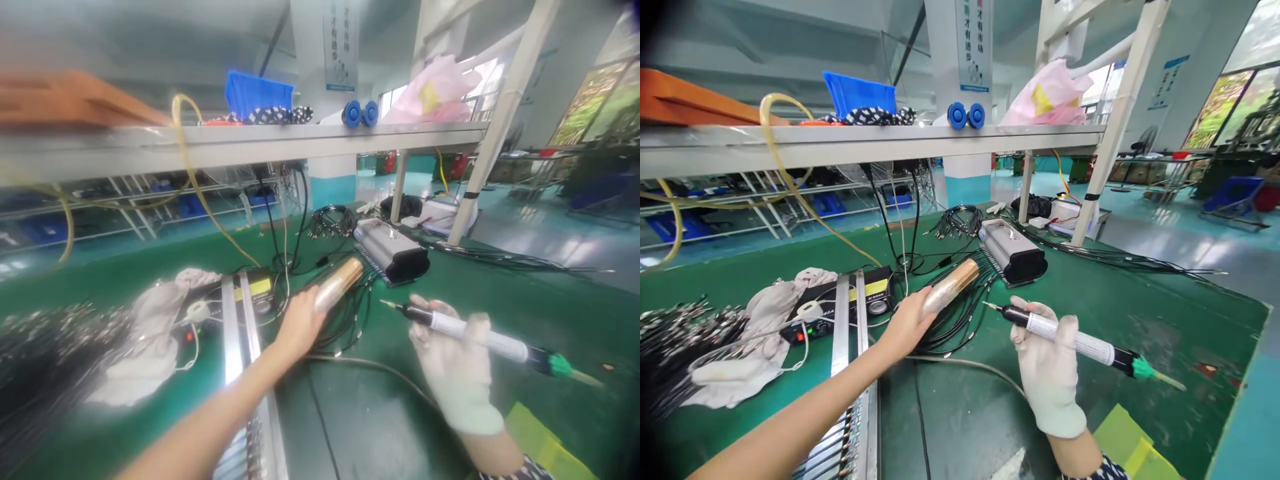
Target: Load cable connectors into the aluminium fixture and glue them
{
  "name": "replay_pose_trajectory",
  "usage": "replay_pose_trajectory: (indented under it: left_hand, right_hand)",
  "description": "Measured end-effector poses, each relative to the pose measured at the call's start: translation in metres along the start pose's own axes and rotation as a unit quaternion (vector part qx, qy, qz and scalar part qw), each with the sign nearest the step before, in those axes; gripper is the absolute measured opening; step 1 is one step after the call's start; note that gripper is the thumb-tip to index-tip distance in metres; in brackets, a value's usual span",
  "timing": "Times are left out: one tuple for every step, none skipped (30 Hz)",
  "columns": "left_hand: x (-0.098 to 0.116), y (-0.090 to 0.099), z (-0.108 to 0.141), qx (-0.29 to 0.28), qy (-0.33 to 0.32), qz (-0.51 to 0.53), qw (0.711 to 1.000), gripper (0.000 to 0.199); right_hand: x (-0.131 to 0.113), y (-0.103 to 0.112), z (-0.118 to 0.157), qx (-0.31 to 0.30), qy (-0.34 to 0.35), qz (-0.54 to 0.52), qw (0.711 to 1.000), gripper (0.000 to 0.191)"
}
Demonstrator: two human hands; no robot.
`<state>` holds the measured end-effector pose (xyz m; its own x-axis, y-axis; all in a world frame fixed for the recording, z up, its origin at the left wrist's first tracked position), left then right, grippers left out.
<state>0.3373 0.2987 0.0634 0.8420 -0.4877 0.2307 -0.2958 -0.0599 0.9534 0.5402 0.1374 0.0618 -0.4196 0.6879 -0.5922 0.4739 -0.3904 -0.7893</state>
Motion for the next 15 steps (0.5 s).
replay_pose_trajectory:
  left_hand:
    - [-0.009, 0.01, 0.016, 0.0, -0.033, 0.015, 0.999, 0.053]
    - [-0.019, 0.019, 0.035, 0.002, -0.059, 0.028, 0.998, 0.054]
    - [-0.029, 0.028, 0.054, 0.001, -0.08, 0.037, 0.996, 0.053]
    - [-0.039, 0.036, 0.075, 0.005, -0.103, 0.05, 0.993, 0.052]
    - [-0.047, 0.043, 0.095, 0.011, -0.124, 0.079, 0.989, 0.051]
    - [-0.057, 0.049, 0.114, 0.03, -0.119, 0.099, 0.987, 0.05]
    - [-0.065, 0.053, 0.13, 0.043, -0.112, 0.112, 0.986, 0.05]
    - [-0.071, 0.055, 0.145, 0.054, -0.103, 0.118, 0.986, 0.05]
    - [-0.076, 0.055, 0.158, 0.062, -0.093, 0.118, 0.987, 0.051]
    - [-0.08, 0.055, 0.168, 0.065, -0.087, 0.114, 0.987, 0.051]
    - [-0.081, 0.055, 0.177, 0.066, -0.085, 0.11, 0.988, 0.051]
    - [-0.082, 0.055, 0.184, 0.066, -0.087, 0.107, 0.988, 0.051]
    - [-0.082, 0.056, 0.19, 0.063, -0.09, 0.104, 0.988, 0.052]
    - [-0.081, 0.057, 0.194, 0.059, -0.094, 0.105, 0.988, 0.052]
    - [-0.08, 0.059, 0.197, 0.05, -0.098, 0.11, 0.988, 0.052]
  right_hand:
    - [-0.006, 0.001, -0.003, 0.008, 0.012, -0.007, 1.0, 0.055]
    - [-0.011, 0.001, -0.004, 0.015, 0.02, -0.012, 1.0, 0.055]
    - [-0.014, 0.001, -0.005, 0.018, 0.022, -0.016, 0.999, 0.055]
    - [-0.015, 0.001, -0.004, 0.02, 0.017, -0.017, 1.0, 0.054]
    - [-0.014, 0.0, -0.002, 0.018, 0.008, -0.016, 1.0, 0.054]
    - [-0.011, -0.002, 0.002, 0.013, -0.005, -0.013, 1.0, 0.053]
    - [-0.008, -0.005, 0.006, 0.006, -0.018, -0.008, 1.0, 0.053]
    - [-0.003, -0.008, 0.012, -0.005, -0.03, -0.003, 1.0, 0.052]
    - [0.003, -0.012, 0.018, -0.018, -0.042, 0.003, 0.999, 0.051]
    - [0.009, -0.017, 0.025, -0.032, -0.054, 0.008, 0.998, 0.05]
    - [0.014, -0.021, 0.032, -0.049, -0.066, 0.013, 0.997, 0.05]
    - [0.02, -0.026, 0.039, -0.066, -0.08, 0.017, 0.994, 0.05]
    - [0.025, -0.031, 0.045, -0.085, -0.098, 0.022, 0.991, 0.052]
    - [0.029, -0.035, 0.051, -0.105, -0.12, 0.029, 0.987, 0.054]
    - [0.033, -0.039, 0.057, -0.125, -0.142, 0.038, 0.981, 0.056]
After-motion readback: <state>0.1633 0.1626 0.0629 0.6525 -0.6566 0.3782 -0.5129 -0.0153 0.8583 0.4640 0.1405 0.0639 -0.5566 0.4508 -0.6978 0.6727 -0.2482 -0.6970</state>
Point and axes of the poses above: each hand's wrist, its own z-axis away from the middle knuckle, its own y-axis out of the back of the hand, x = y × z, the point moved 5 cm from there along -z, towards the middle knuckle, and after that the axes turned 9 degrees about y, right-handed, at the moved point
